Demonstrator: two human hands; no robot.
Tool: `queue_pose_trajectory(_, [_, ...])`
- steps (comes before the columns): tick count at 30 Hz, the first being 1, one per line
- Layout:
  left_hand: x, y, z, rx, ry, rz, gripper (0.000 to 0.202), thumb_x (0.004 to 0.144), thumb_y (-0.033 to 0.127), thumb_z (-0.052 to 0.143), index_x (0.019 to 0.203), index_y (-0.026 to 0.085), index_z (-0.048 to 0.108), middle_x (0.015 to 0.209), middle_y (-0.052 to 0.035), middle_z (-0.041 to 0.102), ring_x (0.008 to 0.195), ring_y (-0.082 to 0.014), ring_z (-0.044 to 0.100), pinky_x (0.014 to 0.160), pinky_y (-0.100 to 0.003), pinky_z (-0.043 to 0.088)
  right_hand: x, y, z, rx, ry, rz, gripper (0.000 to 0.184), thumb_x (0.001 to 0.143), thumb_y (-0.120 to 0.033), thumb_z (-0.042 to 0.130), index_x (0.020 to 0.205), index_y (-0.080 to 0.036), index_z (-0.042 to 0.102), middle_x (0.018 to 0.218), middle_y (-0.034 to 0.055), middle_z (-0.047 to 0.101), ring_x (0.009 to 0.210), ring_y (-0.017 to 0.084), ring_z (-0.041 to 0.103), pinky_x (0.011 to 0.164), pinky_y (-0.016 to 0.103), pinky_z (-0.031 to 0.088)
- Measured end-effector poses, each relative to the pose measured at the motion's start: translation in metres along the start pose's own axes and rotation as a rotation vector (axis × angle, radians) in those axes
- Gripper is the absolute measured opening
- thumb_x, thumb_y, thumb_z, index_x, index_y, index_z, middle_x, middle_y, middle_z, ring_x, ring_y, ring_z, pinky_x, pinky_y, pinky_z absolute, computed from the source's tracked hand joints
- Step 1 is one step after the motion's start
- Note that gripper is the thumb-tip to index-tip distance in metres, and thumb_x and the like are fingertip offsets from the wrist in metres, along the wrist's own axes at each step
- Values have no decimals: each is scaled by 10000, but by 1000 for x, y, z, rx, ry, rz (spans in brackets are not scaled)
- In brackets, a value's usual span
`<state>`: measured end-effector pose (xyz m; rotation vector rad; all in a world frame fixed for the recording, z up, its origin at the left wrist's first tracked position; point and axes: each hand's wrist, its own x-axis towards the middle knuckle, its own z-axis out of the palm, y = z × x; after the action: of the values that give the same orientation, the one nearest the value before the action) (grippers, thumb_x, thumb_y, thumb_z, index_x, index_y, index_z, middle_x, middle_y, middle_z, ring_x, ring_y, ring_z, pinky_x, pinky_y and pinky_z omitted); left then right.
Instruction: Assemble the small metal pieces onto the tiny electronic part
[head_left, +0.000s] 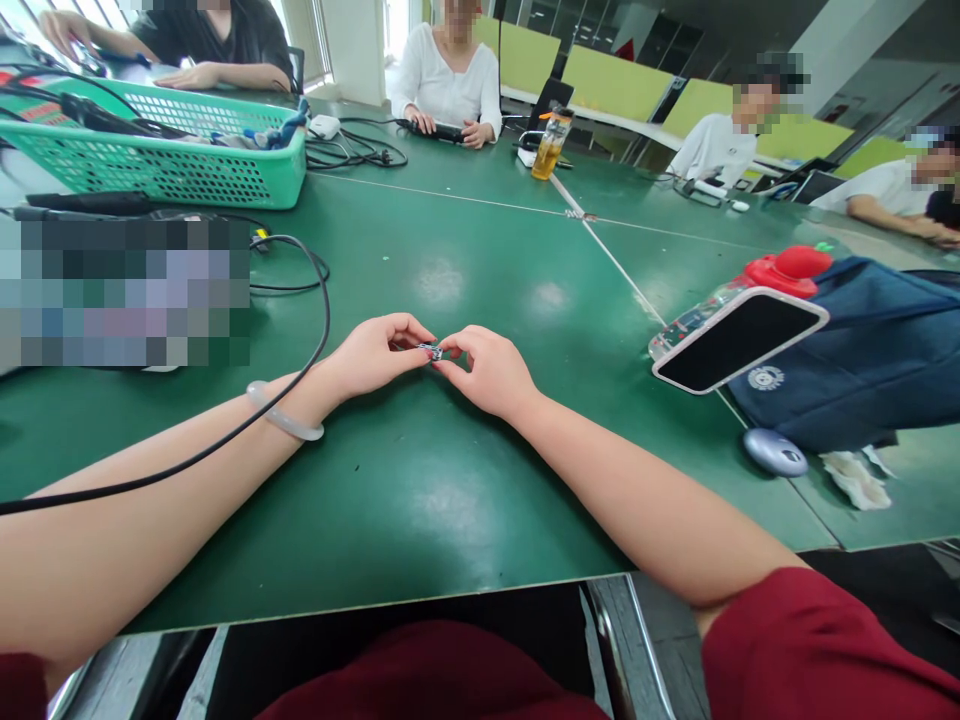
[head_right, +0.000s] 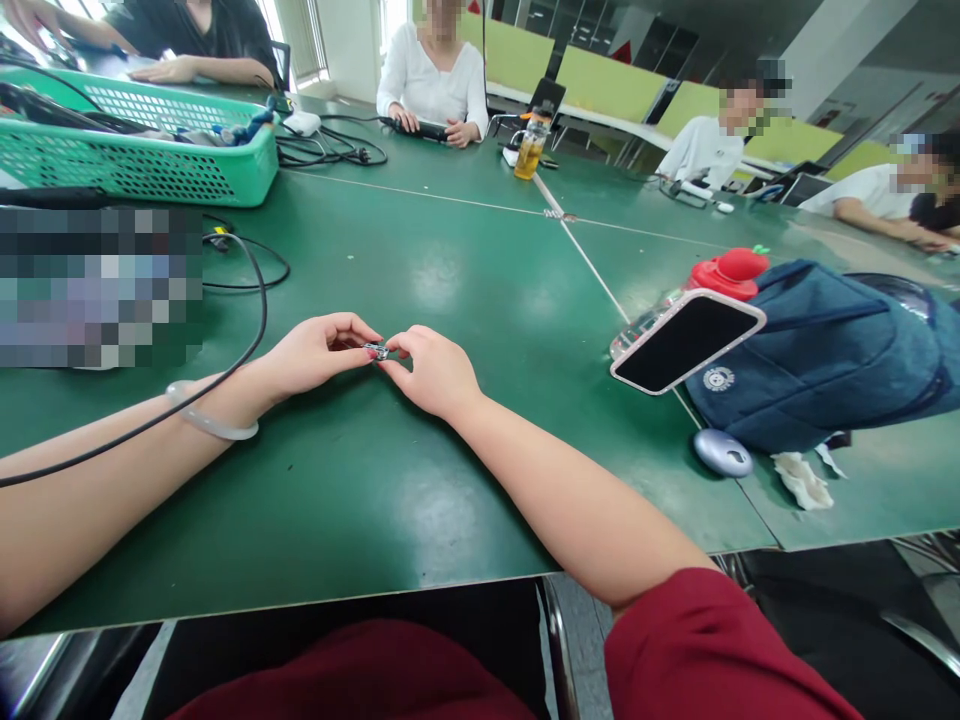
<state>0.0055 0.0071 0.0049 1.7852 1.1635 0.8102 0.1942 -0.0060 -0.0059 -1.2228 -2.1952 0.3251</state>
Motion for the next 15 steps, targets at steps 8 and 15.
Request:
queue_pose_trajectory(8, [0, 0, 2, 120, 29, 20, 267, 705, 377, 686, 858, 164, 638, 791, -34, 671, 730, -156, 607, 668, -280, 470, -1, -3, 0, -35, -15, 2, 159, 847, -323, 598, 910, -201, 677, 881, 15, 637, 696, 117, 529, 634, 252, 381])
queue_pose_trajectory(15, [1, 0, 1, 43, 28, -22, 284, 672, 372, 718, 845, 160, 641, 783, -38, 685, 732, -163, 623, 669, -286, 478, 0, -3, 0, -40, -23, -1, 165, 853, -332, 594, 921, -205, 674, 880, 17, 635, 700, 121, 531, 638, 253, 382])
